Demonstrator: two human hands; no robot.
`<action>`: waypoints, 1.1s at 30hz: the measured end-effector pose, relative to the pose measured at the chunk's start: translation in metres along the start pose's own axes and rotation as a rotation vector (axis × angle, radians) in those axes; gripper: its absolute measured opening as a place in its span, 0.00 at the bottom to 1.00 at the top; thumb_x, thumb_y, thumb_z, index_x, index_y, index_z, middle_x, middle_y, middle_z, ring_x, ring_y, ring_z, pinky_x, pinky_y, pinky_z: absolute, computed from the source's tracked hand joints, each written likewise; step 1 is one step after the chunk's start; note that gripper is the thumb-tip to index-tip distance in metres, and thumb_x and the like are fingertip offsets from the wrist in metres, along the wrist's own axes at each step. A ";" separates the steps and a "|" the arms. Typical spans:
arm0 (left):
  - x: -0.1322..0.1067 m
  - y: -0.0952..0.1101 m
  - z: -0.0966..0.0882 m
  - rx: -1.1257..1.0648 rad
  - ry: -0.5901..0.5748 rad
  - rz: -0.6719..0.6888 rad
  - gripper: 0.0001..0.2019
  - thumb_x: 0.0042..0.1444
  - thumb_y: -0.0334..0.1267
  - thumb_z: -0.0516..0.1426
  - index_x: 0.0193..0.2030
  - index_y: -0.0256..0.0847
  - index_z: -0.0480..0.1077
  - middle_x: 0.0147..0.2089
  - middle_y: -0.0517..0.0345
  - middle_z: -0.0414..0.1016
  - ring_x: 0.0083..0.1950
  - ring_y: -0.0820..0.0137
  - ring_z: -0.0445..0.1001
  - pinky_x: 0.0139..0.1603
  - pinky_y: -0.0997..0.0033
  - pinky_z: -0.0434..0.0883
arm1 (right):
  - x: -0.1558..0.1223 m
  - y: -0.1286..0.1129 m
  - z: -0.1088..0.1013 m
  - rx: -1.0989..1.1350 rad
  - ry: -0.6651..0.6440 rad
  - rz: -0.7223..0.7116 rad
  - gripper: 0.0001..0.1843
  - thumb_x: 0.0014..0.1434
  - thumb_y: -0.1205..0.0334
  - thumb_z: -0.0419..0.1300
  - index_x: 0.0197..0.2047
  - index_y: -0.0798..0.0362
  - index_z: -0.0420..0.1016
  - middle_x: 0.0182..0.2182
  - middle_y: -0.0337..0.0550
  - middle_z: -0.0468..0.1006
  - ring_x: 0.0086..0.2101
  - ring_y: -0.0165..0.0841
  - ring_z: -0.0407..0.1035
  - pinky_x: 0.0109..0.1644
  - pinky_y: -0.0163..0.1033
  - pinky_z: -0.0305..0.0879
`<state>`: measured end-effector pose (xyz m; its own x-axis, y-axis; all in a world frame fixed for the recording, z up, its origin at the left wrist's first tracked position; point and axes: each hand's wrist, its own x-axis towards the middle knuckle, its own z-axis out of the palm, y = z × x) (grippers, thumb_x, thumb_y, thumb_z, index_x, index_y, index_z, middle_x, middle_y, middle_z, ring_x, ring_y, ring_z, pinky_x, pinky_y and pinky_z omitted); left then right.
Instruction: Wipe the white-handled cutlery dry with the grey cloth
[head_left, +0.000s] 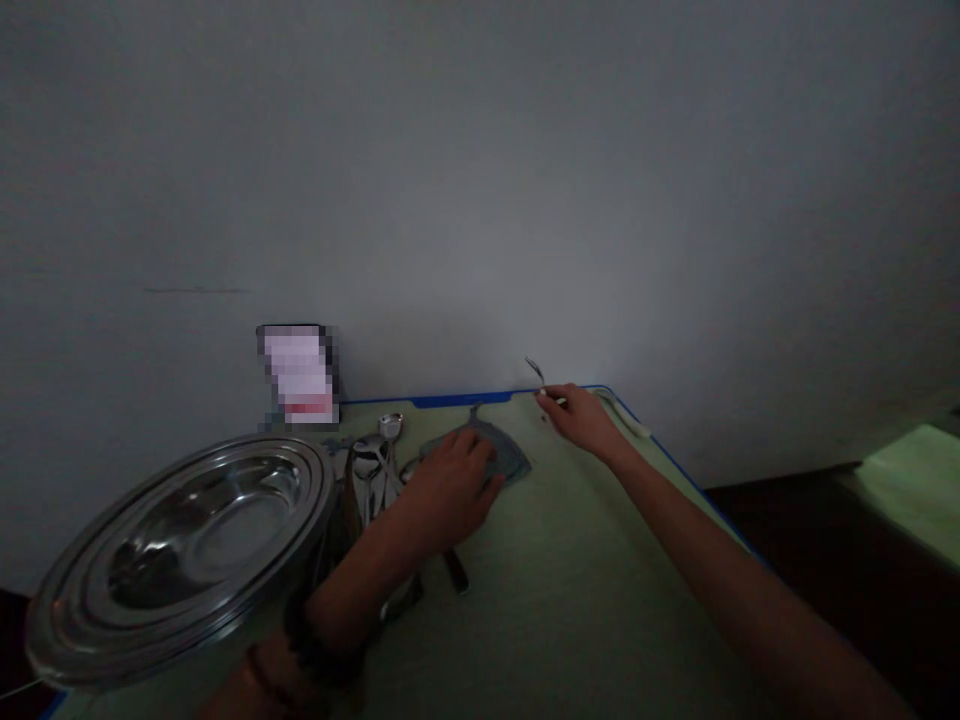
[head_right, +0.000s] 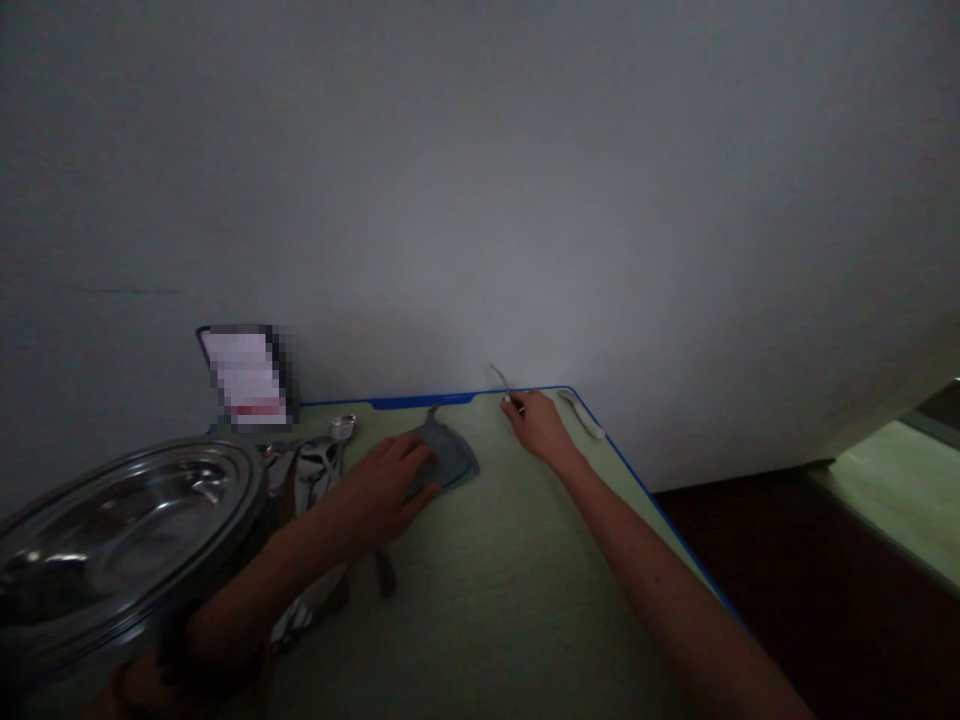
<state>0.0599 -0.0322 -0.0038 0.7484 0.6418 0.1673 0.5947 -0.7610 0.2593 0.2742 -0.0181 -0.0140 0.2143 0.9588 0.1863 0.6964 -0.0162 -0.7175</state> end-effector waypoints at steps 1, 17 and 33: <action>0.002 0.002 0.004 0.032 -0.012 -0.009 0.14 0.57 0.41 0.47 0.44 0.35 0.65 0.50 0.44 0.65 0.52 0.58 0.63 0.53 0.57 0.61 | -0.001 0.016 -0.010 -0.109 0.022 0.037 0.14 0.57 0.57 0.53 0.39 0.57 0.74 0.39 0.51 0.75 0.41 0.38 0.69 0.46 0.42 0.61; 0.059 -0.008 0.051 0.186 -0.191 -0.081 0.27 0.54 0.47 0.48 0.58 0.35 0.59 0.59 0.37 0.58 0.57 0.50 0.60 0.53 0.51 0.61 | 0.028 0.099 -0.040 -0.917 0.080 0.295 0.16 0.59 0.58 0.53 0.50 0.55 0.65 0.47 0.47 0.69 0.42 0.34 0.67 0.44 0.46 0.66; 0.058 -0.015 0.050 0.184 -0.196 -0.023 0.25 0.54 0.46 0.48 0.57 0.37 0.60 0.57 0.42 0.60 0.56 0.53 0.61 0.54 0.53 0.61 | 0.007 0.106 -0.027 -1.014 0.140 0.169 0.14 0.61 0.59 0.50 0.45 0.57 0.69 0.45 0.48 0.70 0.45 0.36 0.65 0.47 0.46 0.63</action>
<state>0.1086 0.0117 -0.0460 0.7660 0.6422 -0.0286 0.6421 -0.7624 0.0801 0.3679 -0.0202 -0.0708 0.3951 0.8814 0.2587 0.8853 -0.4405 0.1487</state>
